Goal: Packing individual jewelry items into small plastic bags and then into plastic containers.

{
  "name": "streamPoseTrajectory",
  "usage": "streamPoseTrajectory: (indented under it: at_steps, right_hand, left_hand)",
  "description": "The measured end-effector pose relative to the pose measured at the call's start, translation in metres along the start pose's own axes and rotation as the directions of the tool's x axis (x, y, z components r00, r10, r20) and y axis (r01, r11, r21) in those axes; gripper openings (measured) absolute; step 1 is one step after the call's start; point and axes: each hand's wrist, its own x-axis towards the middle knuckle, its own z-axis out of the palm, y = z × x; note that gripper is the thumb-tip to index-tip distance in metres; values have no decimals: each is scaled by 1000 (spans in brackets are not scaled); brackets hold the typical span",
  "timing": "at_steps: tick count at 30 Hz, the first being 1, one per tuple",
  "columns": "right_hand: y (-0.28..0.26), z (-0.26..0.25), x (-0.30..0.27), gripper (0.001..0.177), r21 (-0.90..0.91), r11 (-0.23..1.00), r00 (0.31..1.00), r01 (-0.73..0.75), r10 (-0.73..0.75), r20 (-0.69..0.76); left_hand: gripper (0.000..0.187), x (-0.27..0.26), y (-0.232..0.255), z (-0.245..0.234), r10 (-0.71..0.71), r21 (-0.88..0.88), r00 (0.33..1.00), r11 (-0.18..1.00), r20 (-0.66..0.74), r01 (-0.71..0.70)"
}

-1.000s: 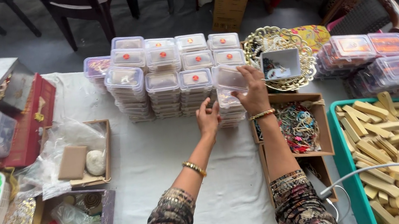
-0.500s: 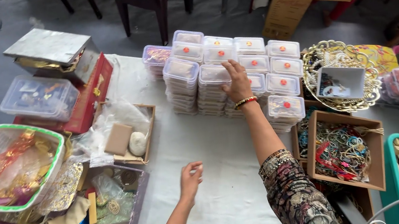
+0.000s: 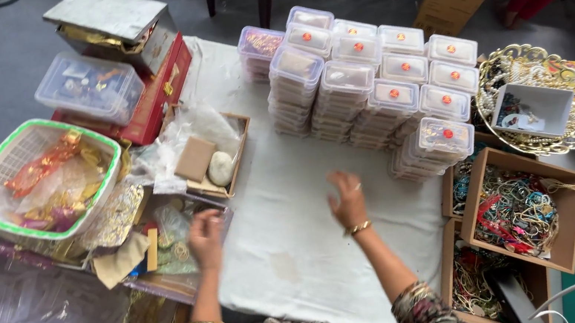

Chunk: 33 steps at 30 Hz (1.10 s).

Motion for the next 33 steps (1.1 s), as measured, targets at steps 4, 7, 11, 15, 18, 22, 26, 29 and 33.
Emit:
streamPoseTrajectory:
  at_steps: [4,7,11,15,18,22,26,29,33]
  right_hand:
    - [1,25,-117,69,-178,975,885,-136,200,421]
    - [14,20,-158,66,-240,968,876,-71,176,448]
    - [30,-2,-169,60,-293,949,895,-113,226,386]
    - [53,-28,-157,56,-293,903,905,-313,378,197]
    - [57,-67,-149,49,-218,888,911,-406,412,-19]
    - [59,-133,-134,40,-194,891,889,-411,345,-300]
    - [97,-191,-134,36,-227,863,790,-452,269,-551]
    - [147,-233,-141,31,-241,775,722,-584,360,-591]
    - [156,-266,-116,35,-392,580,700,-714,588,-406]
  left_hand:
    - [14,27,7,-84,121,129,935,988,-334,-82]
    - [14,29,-9,-130,199,224,874,969,-443,-107]
    - [13,4,-4,-136,226,285,827,955,-515,-84]
    - [14,-31,12,-78,378,408,803,894,-461,-186]
    - [21,-60,26,-20,397,494,891,833,-219,-250]
    - [22,-88,40,46,355,558,901,707,251,-434]
    - [19,-113,47,93,155,465,811,752,564,-467]
    - [14,-132,17,117,55,407,620,709,782,-576]
    - [14,-159,44,126,-7,368,487,665,873,-651]
